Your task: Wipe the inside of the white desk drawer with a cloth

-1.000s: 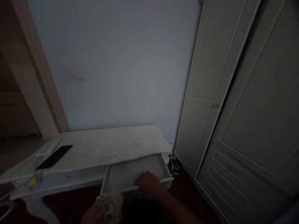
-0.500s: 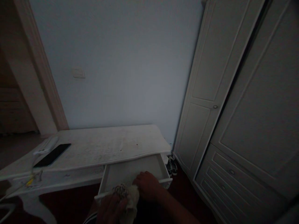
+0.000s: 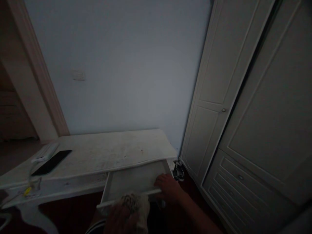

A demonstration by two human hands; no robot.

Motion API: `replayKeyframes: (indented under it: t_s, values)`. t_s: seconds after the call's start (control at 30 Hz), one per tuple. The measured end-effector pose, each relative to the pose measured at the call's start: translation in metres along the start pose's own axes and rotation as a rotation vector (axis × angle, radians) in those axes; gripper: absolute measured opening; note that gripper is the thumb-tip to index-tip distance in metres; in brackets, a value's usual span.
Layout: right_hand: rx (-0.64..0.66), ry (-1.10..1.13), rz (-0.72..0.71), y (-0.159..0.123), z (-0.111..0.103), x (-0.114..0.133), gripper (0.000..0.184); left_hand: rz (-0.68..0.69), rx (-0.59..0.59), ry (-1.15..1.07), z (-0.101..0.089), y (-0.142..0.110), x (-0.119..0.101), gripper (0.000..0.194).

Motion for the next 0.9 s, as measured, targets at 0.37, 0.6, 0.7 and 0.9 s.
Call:
replayKeyframes:
  t_s: [0.37, 0.6, 0.7, 0.9]
  values:
    - [0.036, -0.033, 0.003, 0.004, -0.01, 0.013, 0.051, -0.133, -0.061, -0.138, 0.02, 0.031, -0.028, 0.027]
    - [0.065, -0.027, 0.025, 0.005, -0.012, 0.016, 0.056, -0.143, -0.153, -0.107, 0.034, 0.014, -0.046, 0.033]
    - [0.078, -0.022, 0.034, 0.005, -0.014, 0.017, 0.053, -0.163, -0.162, -0.084, 0.041, 0.008, -0.051, 0.023]
    - [0.067, -0.007, 0.04, 0.005, -0.011, 0.015, 0.048, -0.117, -0.15, 0.023, 0.051, 0.007, -0.065, 0.02]
Point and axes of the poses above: each hand's wrist, its own y-axis towards the middle knuckle, its own z-axis out of the palm, x = y × z, the point moved 1 cm from there along y, towards the middle knuckle, and after that the axes turned 3 degrees about x, right-handed, at the moved point
